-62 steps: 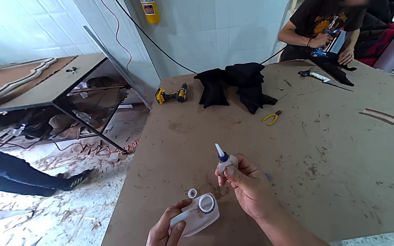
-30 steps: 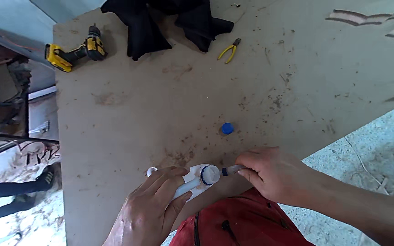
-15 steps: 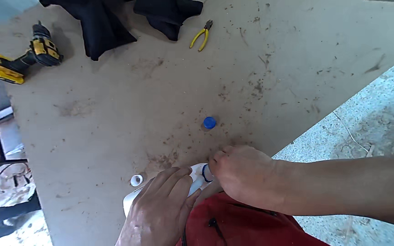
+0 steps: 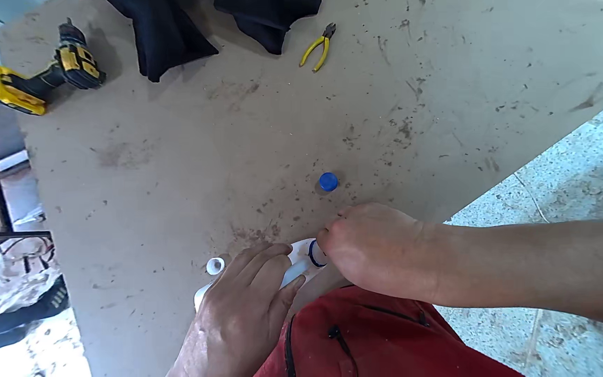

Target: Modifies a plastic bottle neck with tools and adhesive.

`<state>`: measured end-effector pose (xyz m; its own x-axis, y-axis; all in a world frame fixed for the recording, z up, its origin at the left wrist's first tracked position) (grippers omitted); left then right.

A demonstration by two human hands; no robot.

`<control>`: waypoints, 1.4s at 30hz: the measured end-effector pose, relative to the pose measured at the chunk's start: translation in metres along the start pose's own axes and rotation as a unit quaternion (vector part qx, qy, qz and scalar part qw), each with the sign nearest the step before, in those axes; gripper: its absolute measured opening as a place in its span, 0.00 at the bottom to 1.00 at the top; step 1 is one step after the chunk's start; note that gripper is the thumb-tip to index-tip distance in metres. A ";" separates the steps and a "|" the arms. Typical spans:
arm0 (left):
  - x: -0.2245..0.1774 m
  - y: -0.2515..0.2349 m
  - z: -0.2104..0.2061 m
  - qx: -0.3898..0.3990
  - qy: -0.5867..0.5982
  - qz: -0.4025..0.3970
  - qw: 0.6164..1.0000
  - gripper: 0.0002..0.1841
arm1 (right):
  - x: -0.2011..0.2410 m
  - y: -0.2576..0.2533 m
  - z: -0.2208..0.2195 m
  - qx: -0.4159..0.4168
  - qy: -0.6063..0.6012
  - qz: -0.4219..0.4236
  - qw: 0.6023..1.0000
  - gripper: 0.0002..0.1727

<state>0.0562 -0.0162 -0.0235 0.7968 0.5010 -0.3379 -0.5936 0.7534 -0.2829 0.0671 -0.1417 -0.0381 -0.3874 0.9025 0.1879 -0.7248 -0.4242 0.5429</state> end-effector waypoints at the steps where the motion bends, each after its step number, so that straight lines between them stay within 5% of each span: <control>1: 0.001 0.001 0.001 -0.002 0.000 0.000 1.000 0.20 | 0.001 0.000 0.003 -0.007 0.005 0.005 1.000 0.07; 37: 0.009 0.004 0.008 -0.036 0.028 0.008 0.999 0.21 | 0.008 -0.001 0.016 0.026 0.008 -0.001 1.000 0.09; 42: 0.008 0.000 0.011 0.022 0.063 0.027 0.997 0.17 | 0.010 0.001 0.022 0.014 -0.048 0.032 0.998 0.08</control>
<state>0.0637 -0.0077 -0.0166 0.7411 0.4857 -0.4634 -0.6277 0.7463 -0.2216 0.0750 -0.1315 -0.0177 -0.3757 0.8769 0.2999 -0.6830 -0.4807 0.5499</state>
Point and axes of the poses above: each hand's wrist, its own y-axis away from the middle knuckle, its own z-axis out of the back of the hand, x = y × z, the point moved 9 cm from there along -y, towards the middle knuckle, and after that the axes turned 10 degrees about -z, right-handed, at the moved point
